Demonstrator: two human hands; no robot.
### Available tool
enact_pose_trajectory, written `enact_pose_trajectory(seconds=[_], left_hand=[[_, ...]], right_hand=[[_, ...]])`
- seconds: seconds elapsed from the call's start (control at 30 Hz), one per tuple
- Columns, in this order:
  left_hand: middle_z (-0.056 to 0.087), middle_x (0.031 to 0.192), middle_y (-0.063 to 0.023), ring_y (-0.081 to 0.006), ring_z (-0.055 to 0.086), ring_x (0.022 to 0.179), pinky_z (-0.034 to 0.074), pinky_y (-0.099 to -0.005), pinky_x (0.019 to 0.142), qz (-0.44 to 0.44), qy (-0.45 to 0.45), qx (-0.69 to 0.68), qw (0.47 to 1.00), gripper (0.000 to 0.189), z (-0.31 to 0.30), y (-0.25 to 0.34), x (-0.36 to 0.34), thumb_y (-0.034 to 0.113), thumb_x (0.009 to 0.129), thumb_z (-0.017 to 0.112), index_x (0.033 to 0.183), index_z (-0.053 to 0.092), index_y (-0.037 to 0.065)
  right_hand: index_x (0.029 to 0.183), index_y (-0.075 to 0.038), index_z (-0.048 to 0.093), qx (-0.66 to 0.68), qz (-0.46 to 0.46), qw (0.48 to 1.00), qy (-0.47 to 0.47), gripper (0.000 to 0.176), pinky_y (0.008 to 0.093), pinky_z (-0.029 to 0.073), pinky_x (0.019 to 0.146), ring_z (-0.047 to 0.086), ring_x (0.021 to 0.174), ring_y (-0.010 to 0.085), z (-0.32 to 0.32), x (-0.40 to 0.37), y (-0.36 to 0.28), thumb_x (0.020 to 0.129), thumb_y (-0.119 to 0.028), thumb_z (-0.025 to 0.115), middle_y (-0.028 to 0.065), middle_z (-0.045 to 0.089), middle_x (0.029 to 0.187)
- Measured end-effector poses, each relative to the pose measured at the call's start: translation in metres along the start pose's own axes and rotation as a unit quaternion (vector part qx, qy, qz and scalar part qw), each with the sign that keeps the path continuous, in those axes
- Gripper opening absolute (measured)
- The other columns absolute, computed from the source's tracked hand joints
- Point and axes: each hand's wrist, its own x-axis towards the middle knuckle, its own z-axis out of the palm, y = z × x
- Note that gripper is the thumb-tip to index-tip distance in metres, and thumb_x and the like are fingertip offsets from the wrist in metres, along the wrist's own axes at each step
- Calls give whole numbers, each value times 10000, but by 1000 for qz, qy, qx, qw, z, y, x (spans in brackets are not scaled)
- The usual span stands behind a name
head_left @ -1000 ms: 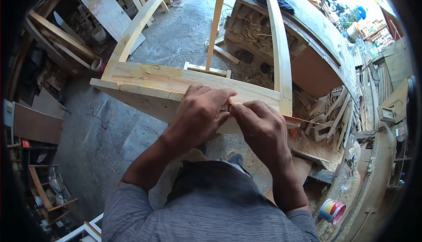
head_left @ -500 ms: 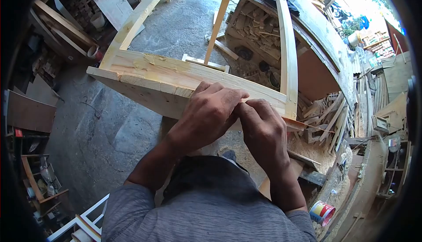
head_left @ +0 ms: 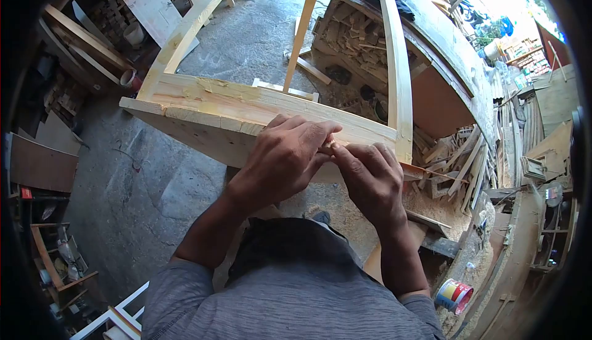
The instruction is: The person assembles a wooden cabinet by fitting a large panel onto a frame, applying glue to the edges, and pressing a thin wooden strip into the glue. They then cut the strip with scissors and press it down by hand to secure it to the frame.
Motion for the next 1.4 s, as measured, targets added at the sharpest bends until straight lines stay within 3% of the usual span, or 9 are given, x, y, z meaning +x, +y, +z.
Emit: enact_pose_trajectory(seconds=[0.2, 0.4, 0.5, 1.03, 1.13, 1.4], left_hand=[[733, 941, -110, -294, 695, 919, 503, -414, 875, -19, -9, 2, 1000, 415, -2, 2, 0, 156, 849, 777, 1230, 657, 43], [738, 942, -100, -291, 693, 940, 506, -410, 903, -9, -3, 5, 1000, 430, -1, -1, -1, 154, 848, 777, 1246, 653, 51], [743, 952, -100, -285, 692, 957, 507, -408, 907, -16, -9, -1, 1000, 421, -3, 0, 0, 160, 853, 777, 1241, 658, 46], [742, 949, -106, -287, 692, 938, 509, -415, 893, 12, 6, 21, 1000, 393, 2, -5, -3, 176, 847, 778, 1203, 669, 50], [740, 947, -106, -287, 689, 941, 511, -417, 889, 9, -2, 19, 1000, 390, 0, -3, -3, 172, 842, 785, 1196, 671, 54], [741, 961, -110, -284, 692, 944, 509, -418, 885, 10, 1, 13, 1000, 381, 1, -4, -3, 164, 839, 789, 1183, 673, 48]], right_hand=[[1230, -70, 692, -28, -39, 996, -78, 424, 373, 514, 752, 606, 860, 201, -5, 7, 3, 806, -65, 678, 46, 610, 1020], [1180, -87, 710, 8, -25, 999, -43, 398, 376, 519, 719, 614, 826, 214, -4, 5, 4, 785, -35, 712, 48, 601, 1002], [1180, -93, 717, 25, -9, 999, 46, 415, 377, 513, 701, 621, 808, 210, 6, -11, 8, 773, -18, 744, 49, 603, 988], [1246, -62, 686, -38, -67, 995, -57, 462, 350, 487, 712, 603, 836, 191, 0, 1, 9, 787, -66, 740, 38, 598, 1069], [1246, -73, 689, 2, -20, 1000, 14, 466, 344, 479, 698, 597, 829, 182, 1, -6, 5, 785, -51, 753, 35, 595, 1058], [1276, -101, 685, -77, -60, 995, 0, 473, 349, 470, 685, 570, 822, 169, 6, -13, 12, 807, -71, 740, 18, 584, 1054]])
